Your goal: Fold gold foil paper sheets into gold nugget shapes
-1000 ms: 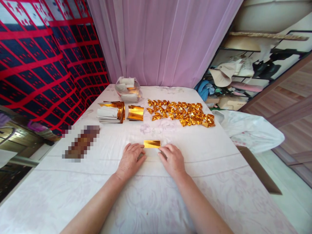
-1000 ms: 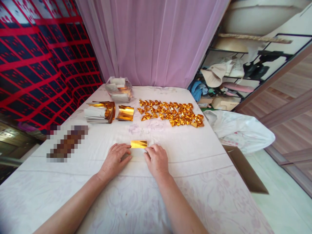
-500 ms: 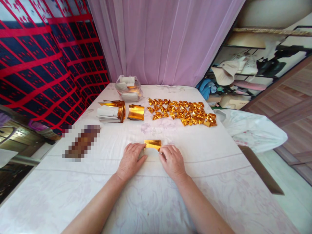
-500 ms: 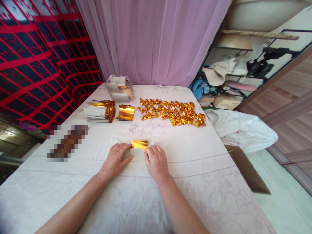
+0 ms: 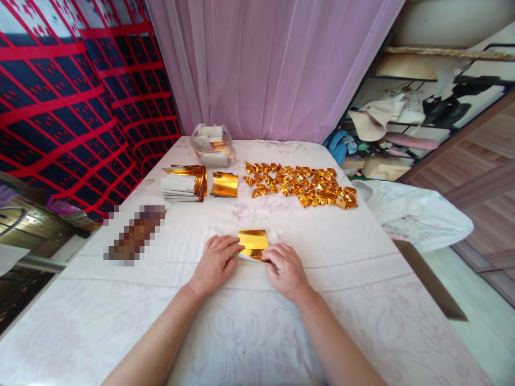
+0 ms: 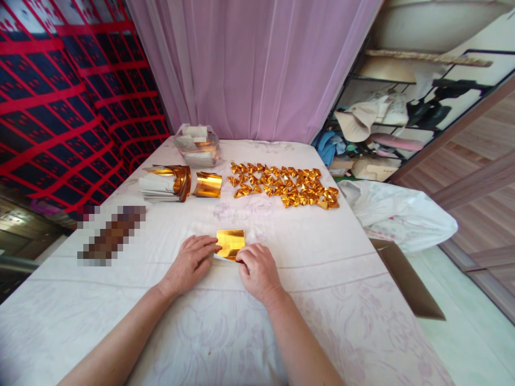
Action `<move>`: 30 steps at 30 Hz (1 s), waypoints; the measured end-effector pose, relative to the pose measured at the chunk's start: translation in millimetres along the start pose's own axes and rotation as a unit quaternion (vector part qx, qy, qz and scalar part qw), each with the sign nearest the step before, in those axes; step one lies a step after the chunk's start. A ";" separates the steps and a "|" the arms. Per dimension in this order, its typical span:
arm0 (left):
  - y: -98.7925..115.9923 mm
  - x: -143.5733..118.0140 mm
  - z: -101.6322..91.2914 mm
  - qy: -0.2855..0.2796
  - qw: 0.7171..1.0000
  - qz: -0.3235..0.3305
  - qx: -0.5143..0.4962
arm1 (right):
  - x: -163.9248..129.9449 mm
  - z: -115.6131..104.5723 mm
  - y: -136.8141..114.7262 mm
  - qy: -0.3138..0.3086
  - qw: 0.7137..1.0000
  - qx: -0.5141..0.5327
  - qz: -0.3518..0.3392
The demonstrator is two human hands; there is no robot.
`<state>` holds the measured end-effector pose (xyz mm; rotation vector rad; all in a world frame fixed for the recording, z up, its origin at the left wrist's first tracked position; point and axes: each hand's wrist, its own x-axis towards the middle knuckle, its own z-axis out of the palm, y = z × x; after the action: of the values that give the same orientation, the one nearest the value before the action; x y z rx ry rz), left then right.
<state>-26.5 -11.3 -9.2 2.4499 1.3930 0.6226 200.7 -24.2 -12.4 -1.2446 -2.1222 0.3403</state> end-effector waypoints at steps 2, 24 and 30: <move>-1.4 0.4 -0.5 -0.006 1.000 -0.002 0.002 | -0.4 -4.6 -1.4 -0.039 0.999 0.007 -0.007; 2.9 2.8 5.3 0.010 0.999 -0.033 0.005 | 8.3 18.6 26.6 0.076 0.985 -0.093 0.127; 3.8 0.8 6.2 0.016 0.999 -0.020 0.021 | 10.5 16.1 26.2 0.079 0.989 -0.007 0.121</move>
<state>-20.4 -12.5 -12.8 2.4470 1.4784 0.6318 204.7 -0.2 -33.9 -1.4913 -1.8465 0.3187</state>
